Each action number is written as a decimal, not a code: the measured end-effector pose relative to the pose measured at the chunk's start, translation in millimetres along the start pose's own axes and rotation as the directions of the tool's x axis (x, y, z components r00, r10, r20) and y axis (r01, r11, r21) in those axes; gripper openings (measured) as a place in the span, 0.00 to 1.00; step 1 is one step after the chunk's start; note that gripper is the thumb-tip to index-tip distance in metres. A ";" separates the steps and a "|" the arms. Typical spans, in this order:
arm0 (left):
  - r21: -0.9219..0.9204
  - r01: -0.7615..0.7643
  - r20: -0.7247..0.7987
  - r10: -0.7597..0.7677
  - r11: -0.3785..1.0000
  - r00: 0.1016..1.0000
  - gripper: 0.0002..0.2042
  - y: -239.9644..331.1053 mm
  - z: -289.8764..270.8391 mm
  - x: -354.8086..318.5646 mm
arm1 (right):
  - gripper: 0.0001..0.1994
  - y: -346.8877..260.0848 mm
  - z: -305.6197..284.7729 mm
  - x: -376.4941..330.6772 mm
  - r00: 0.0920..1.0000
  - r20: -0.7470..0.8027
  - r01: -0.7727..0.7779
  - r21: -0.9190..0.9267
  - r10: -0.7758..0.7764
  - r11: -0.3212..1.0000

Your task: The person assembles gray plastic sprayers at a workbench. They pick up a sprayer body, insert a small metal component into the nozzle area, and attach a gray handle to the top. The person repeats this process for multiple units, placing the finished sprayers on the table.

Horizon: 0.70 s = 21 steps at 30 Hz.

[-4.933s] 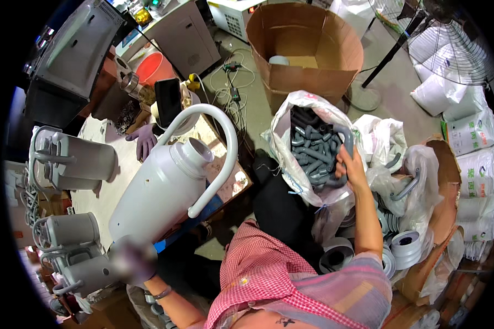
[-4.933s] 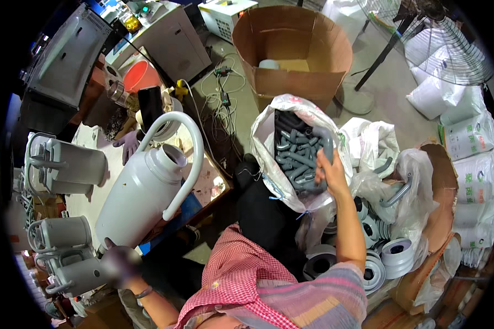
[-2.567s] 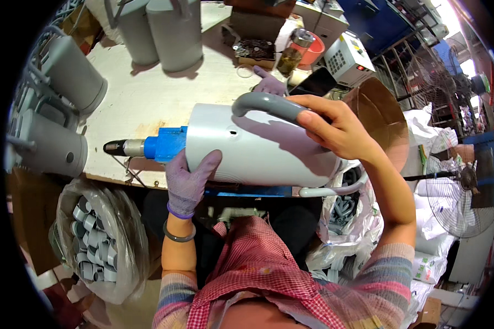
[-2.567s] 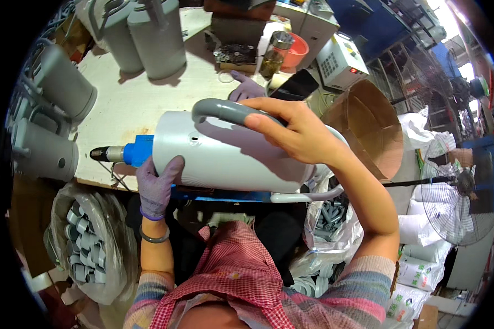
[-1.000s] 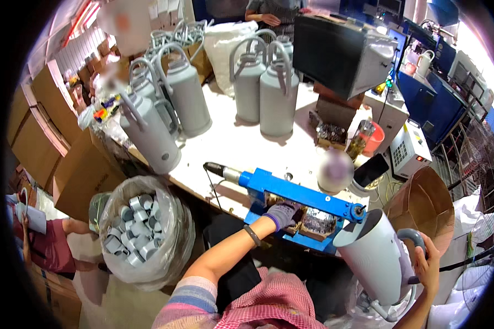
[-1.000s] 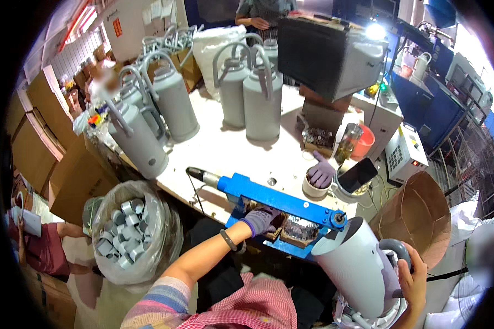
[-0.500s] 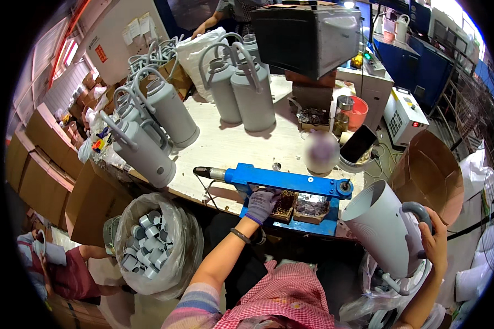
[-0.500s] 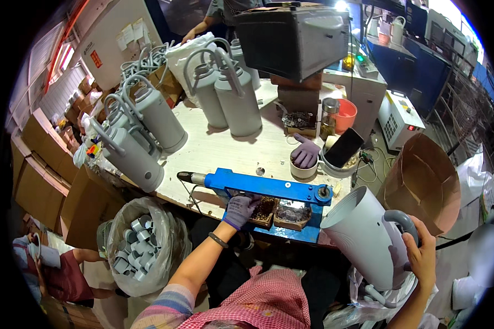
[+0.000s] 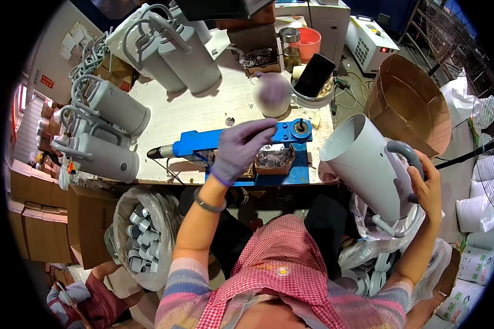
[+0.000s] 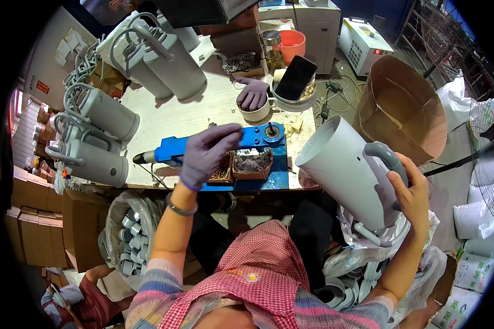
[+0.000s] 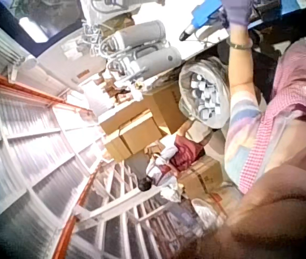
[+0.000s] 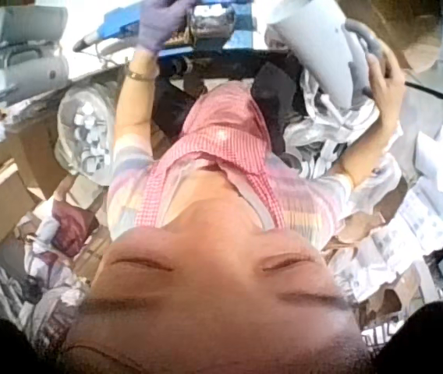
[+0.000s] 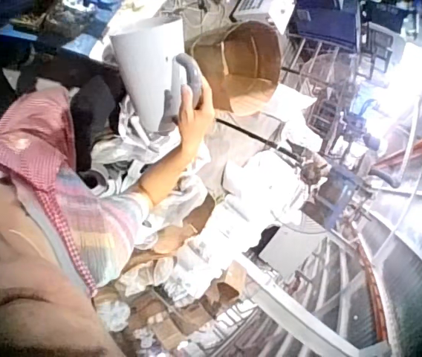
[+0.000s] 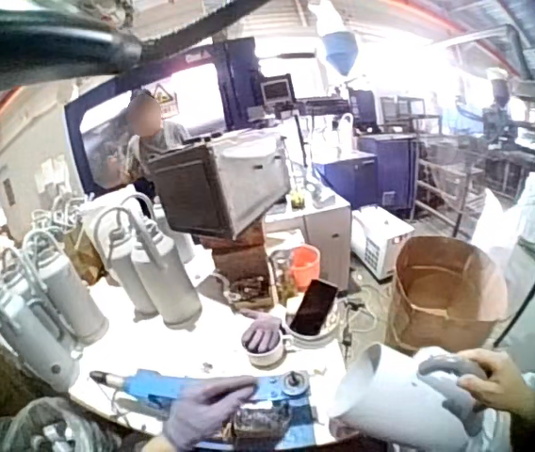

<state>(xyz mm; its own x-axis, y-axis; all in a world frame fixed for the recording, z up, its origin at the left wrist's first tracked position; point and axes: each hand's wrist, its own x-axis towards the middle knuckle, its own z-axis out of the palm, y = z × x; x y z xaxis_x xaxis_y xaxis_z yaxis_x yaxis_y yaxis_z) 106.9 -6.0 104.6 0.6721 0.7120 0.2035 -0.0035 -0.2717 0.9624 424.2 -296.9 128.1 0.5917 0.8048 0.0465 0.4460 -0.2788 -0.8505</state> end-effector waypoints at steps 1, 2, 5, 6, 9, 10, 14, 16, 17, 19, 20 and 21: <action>-0.059 0.015 0.014 -0.014 0.998 1.000 0.11 6.4 13.1 9.0 | 0.17 -1.0 0.7 0.8 1.000 -0.004 -0.003 -0.012 0.003 1.000; -0.070 0.016 -0.001 -0.016 0.997 1.000 0.11 2.5 23.1 18.7 | 0.17 -2.3 0.4 1.5 1.000 -0.012 -0.006 -0.025 0.006 1.000; -0.078 -0.001 -0.049 -0.003 0.997 0.999 0.12 -10.7 36.4 34.3 | 0.17 6.7 3.7 6.5 0.999 -0.035 0.035 -0.011 -0.036 0.999; -0.077 -0.009 -0.063 0.004 0.997 0.998 0.12 -14.0 39.5 38.5 | 0.17 10.0 5.0 7.9 0.997 -0.045 0.055 0.000 -0.055 0.998; -0.081 0.087 -0.007 -0.088 0.993 0.996 0.12 -16.5 48.2 40.7 | 0.18 10.8 3.0 11.5 0.999 -0.021 -0.035 0.021 0.036 0.999; -0.038 0.042 -0.030 -0.043 0.998 0.999 0.12 -23.9 48.8 38.8 | 0.18 12.9 3.6 12.9 0.999 -0.015 -0.041 0.033 0.041 0.999; -0.002 0.086 -0.039 -0.086 0.996 0.996 0.11 -13.3 50.2 43.7 | 0.17 16.5 7.0 16.0 0.998 -0.022 -0.052 0.057 0.053 0.997; 0.017 0.087 -0.028 -0.086 0.996 0.996 0.11 -16.7 48.1 44.3 | 0.17 15.9 7.8 19.2 0.999 -0.024 -0.040 0.046 0.042 0.998; 0.026 0.087 -0.021 -0.087 0.996 0.996 0.11 -18.8 46.8 43.5 | 0.17 15.4 8.8 19.9 0.999 -0.021 -0.033 0.037 0.033 0.999; -0.025 0.102 -0.072 -0.103 0.994 0.992 0.11 -22.1 53.2 42.8 | 0.17 10.2 11.6 23.7 0.999 -0.009 -0.035 0.019 0.035 0.999; -0.023 0.076 -0.111 -0.079 0.997 0.991 0.11 -26.0 59.8 41.5 | 0.17 3.1 12.5 26.9 0.999 0.005 -0.045 0.005 0.045 0.999; -0.019 0.052 -0.152 -0.054 0.998 0.987 0.11 -29.0 64.7 39.9 | 0.17 -1.9 14.6 29.7 0.998 0.022 -0.054 -0.009 0.054 0.998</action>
<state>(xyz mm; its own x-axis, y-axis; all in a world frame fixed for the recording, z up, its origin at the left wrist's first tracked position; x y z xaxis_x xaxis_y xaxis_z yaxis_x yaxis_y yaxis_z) 181.7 -11.7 73.1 0.5510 0.8157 0.1761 0.0173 -0.2221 0.9749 431.1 -264.9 123.5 0.6005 0.7995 -0.0112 0.4190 -0.3265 -0.8473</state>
